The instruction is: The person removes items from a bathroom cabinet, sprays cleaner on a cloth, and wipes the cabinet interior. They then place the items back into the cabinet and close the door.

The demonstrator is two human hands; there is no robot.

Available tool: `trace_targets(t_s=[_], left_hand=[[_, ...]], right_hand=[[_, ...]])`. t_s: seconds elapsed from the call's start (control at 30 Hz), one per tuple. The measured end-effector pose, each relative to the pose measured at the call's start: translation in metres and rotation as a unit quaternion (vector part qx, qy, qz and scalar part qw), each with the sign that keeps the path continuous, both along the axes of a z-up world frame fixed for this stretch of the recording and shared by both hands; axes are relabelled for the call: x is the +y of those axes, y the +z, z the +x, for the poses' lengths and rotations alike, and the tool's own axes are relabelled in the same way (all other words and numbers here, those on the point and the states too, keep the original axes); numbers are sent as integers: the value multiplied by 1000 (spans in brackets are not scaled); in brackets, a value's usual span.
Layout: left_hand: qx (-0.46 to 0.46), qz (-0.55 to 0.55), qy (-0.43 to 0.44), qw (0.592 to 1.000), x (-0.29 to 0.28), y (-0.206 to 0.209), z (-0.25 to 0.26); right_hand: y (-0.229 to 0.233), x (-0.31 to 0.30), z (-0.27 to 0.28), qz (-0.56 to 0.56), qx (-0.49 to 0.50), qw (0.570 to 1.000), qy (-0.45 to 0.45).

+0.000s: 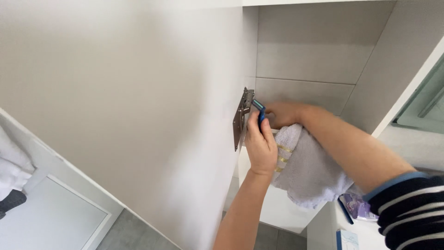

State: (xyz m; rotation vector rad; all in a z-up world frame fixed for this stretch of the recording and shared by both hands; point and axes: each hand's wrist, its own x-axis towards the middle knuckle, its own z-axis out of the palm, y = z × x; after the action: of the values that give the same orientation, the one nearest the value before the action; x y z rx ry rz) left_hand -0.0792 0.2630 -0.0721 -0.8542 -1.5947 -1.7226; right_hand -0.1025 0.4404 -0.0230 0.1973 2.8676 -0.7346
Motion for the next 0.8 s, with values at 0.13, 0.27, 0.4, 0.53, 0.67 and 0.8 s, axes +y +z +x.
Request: trace_targets(t_s=[0.13,0.27,0.4,0.53,0.67,0.8], left_hand=[[-4,16,3,1000,-6,-34,13],[-14,20,-19,1000,-20,-33,27],[-22,21,-29,999,-19,-32,26],[-1,2,-52,999,-3,-27,29],[-1,-9,-18,1000,15,-23,30],[-3,-12,-6,1000,23,-23,27]], right_hand=[[-79,50,-52,64,164,966,190],[-80,52,-47,66,70,995,17],[-29,40,-36,86,115,988,-64],[-44,100,-60,-67,340,923,-169],[-12,88,-18,-46,422,878,-220],[20,30,44,7,438,869,-230]])
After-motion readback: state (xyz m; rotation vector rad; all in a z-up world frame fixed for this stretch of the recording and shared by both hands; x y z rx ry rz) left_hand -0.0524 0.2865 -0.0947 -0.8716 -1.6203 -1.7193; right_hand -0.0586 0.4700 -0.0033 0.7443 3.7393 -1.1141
